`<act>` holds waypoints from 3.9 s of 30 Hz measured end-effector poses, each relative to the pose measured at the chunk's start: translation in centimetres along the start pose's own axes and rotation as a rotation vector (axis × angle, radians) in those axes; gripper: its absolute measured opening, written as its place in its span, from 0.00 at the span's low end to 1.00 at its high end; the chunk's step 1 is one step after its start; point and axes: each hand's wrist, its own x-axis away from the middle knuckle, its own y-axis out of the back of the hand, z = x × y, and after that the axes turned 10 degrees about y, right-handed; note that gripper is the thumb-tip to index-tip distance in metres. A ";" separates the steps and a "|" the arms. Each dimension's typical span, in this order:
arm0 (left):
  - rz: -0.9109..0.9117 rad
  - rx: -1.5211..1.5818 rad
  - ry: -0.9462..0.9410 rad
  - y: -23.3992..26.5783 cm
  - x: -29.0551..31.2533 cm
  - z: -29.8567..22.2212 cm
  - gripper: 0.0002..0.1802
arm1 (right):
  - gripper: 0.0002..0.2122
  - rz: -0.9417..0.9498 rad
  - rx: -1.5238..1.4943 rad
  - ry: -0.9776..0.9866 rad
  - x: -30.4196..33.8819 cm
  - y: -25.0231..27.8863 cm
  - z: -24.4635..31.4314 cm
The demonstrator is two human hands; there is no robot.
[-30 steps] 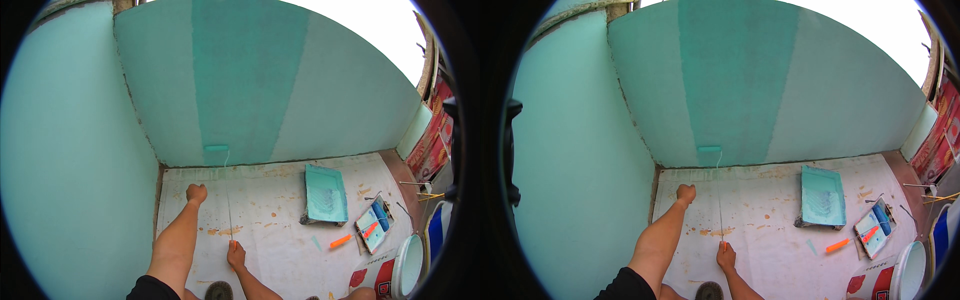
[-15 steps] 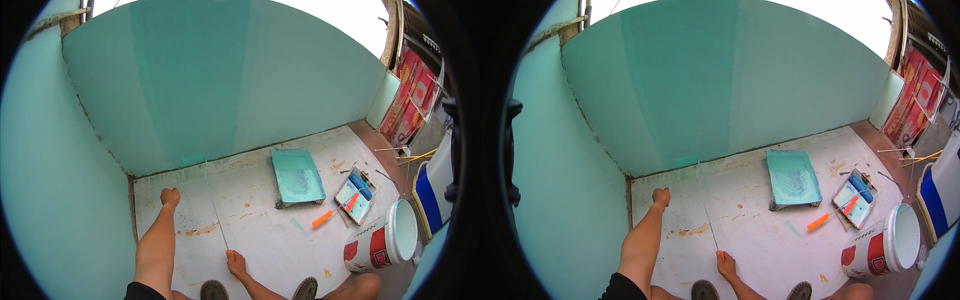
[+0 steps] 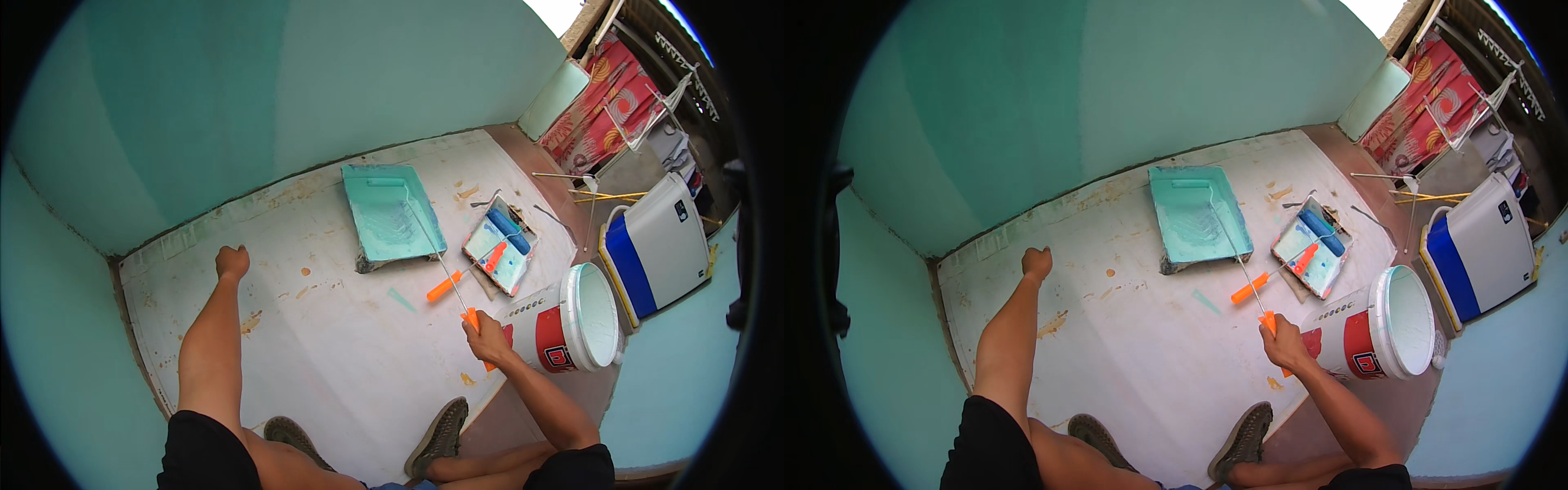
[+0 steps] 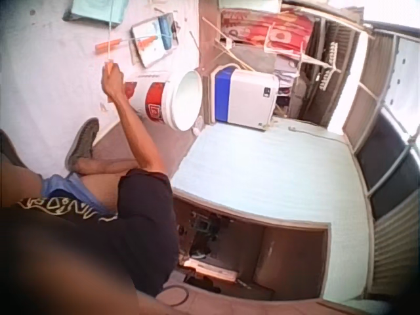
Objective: The person sits on the floor and uses a paint roller to apply light blue paint to a wall. They repeatedly dip the roller into a paint tray and roll it vertically along the wall surface.
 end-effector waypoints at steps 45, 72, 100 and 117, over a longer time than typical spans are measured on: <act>0.062 -0.152 -0.093 -3.0 0.2 -0.9 0.26 | 0.20 0.398 0.325 0.028 -2.0 12.1 6.9; 0.043 -0.152 -0.112 -0.7 0.3 -1.3 0.27 | 0.27 0.476 0.238 -0.123 -5.0 15.8 7.6; -0.106 -0.051 -0.123 1.6 1.0 -1.5 0.23 | 0.26 0.158 0.054 -0.070 -2.7 9.0 3.3; -0.001 -0.120 -0.107 3.4 2.7 -2.4 0.27 | 0.27 0.134 0.102 -0.017 -8.6 8.4 4.6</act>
